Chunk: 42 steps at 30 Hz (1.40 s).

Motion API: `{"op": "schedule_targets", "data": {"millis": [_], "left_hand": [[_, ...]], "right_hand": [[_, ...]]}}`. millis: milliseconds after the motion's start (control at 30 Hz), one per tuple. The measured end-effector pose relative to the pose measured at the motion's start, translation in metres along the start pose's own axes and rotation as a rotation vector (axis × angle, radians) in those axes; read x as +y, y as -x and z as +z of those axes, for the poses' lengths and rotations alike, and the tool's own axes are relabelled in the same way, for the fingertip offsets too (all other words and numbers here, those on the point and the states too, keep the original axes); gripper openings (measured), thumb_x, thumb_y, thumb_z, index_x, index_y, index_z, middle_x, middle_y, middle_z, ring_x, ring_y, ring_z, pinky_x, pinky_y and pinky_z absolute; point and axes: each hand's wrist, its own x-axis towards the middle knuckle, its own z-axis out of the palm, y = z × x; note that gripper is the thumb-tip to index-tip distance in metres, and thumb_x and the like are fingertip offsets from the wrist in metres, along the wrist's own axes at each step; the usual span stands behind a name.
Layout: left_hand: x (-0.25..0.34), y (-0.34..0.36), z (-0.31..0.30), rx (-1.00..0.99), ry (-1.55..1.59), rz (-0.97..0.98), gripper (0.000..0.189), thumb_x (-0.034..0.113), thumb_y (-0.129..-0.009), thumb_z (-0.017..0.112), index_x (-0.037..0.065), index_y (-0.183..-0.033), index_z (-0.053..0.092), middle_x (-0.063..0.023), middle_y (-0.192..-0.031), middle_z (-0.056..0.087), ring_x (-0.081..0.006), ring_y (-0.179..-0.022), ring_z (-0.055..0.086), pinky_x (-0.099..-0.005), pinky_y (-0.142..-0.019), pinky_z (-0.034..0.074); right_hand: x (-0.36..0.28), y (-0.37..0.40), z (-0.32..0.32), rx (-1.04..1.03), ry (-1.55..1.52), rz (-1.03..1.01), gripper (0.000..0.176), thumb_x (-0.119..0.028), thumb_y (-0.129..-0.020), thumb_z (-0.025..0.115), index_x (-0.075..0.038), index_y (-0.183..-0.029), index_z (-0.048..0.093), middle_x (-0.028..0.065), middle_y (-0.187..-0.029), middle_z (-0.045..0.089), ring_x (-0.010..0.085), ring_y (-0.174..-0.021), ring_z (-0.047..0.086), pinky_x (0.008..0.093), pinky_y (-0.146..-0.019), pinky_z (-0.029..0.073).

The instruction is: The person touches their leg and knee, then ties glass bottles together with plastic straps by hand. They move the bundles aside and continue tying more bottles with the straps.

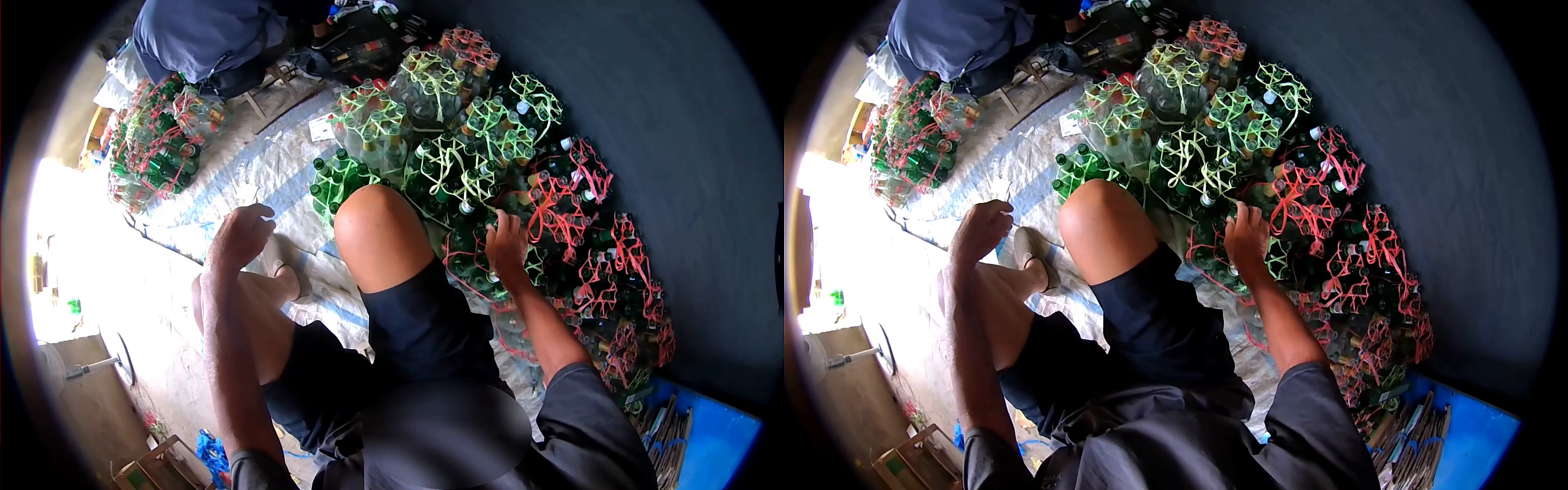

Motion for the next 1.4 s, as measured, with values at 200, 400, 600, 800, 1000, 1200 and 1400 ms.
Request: {"op": "schedule_targets", "data": {"millis": [200, 400, 600, 800, 1000, 1200, 1400], "left_hand": [[0.005, 0.003, -0.003, -0.006, 0.003, -0.04, 0.037, 0.021, -0.096, 0.066, 0.005, -0.126, 0.078, -0.0242, -0.114, 0.08, -0.0395, -0.112, 0.076, -0.0471, -0.1, 0.057], [0.004, 0.002, -0.002, -0.002, -0.019, -0.047, 0.037, 0.021, -0.096, 0.065, 0.006, -0.127, 0.078, -0.024, -0.115, 0.079, -0.0392, -0.112, 0.076, -0.047, -0.101, 0.057], [0.005, 0.004, -0.004, -0.016, 0.01, -0.056, 0.037, 0.021, -0.096, 0.065, 0.006, -0.127, 0.078, -0.024, -0.114, 0.08, -0.0385, -0.112, 0.077, -0.0466, -0.1, 0.058], [0.002, 0.002, -0.002, -0.005, -0.011, -0.051, 0.037, 0.02, -0.095, 0.065, 0.006, -0.128, 0.077, -0.0236, -0.113, 0.08, -0.0377, -0.106, 0.077, -0.0463, -0.096, 0.059], [0.005, 0.003, -0.003, -0.01, 0.033, -0.069, 0.036, 0.02, -0.096, 0.066, 0.006, -0.127, 0.078, -0.0232, -0.113, 0.08, -0.0381, -0.107, 0.077, -0.0462, -0.096, 0.059], [-0.006, -0.001, 0.003, 0.046, -0.024, 0.042, 0.038, 0.017, -0.095, 0.066, -0.002, -0.126, 0.075, -0.015, -0.089, 0.079, -0.0227, -0.083, 0.077, -0.039, -0.08, 0.06], [-0.001, 0.001, 0.001, 0.043, -0.046, 0.009, 0.038, 0.018, -0.095, 0.066, -0.001, -0.127, 0.076, -0.0149, -0.091, 0.08, -0.0234, -0.084, 0.077, -0.0398, -0.081, 0.06]], "right_hand": [[-0.002, 0.0, -0.002, -0.029, 0.007, 0.01, 0.05, -0.03, -0.105, 0.066, -0.01, -0.149, 0.054, 0.0179, -0.135, 0.059, 0.0419, -0.12, 0.062, 0.0538, -0.105, 0.047], [0.001, 0.0, 0.001, -0.032, 0.018, 0.008, 0.049, -0.031, -0.105, 0.066, -0.01, -0.148, 0.055, 0.018, -0.136, 0.059, 0.0426, -0.12, 0.061, 0.054, -0.104, 0.048], [0.002, 0.0, 0.003, -0.012, 0.028, -0.004, 0.05, -0.031, -0.103, 0.068, -0.011, -0.147, 0.056, 0.0176, -0.134, 0.06, 0.0419, -0.117, 0.063, 0.0538, -0.102, 0.049], [0.002, 0.001, 0.003, 0.007, 0.026, -0.007, 0.051, -0.03, -0.102, 0.069, -0.011, -0.147, 0.056, 0.0176, -0.132, 0.061, 0.0419, -0.115, 0.065, 0.054, -0.1, 0.049], [-0.003, 0.001, 0.001, 0.029, 0.006, -0.009, 0.046, -0.026, -0.103, 0.069, -0.011, -0.145, 0.057, 0.0167, -0.132, 0.062, 0.0425, -0.113, 0.064, 0.0558, -0.098, 0.049], [0.0, 0.0, 0.003, 0.027, 0.005, 0.005, 0.046, -0.026, -0.103, 0.069, -0.011, -0.145, 0.057, 0.0174, -0.132, 0.062, 0.0433, -0.114, 0.063, 0.0558, -0.1, 0.048], [-0.003, 0.001, 0.0, 0.032, 0.017, 0.013, 0.046, -0.027, -0.103, 0.069, -0.011, -0.145, 0.057, 0.0177, -0.132, 0.062, 0.0433, -0.115, 0.063, 0.0553, -0.101, 0.048]]}}
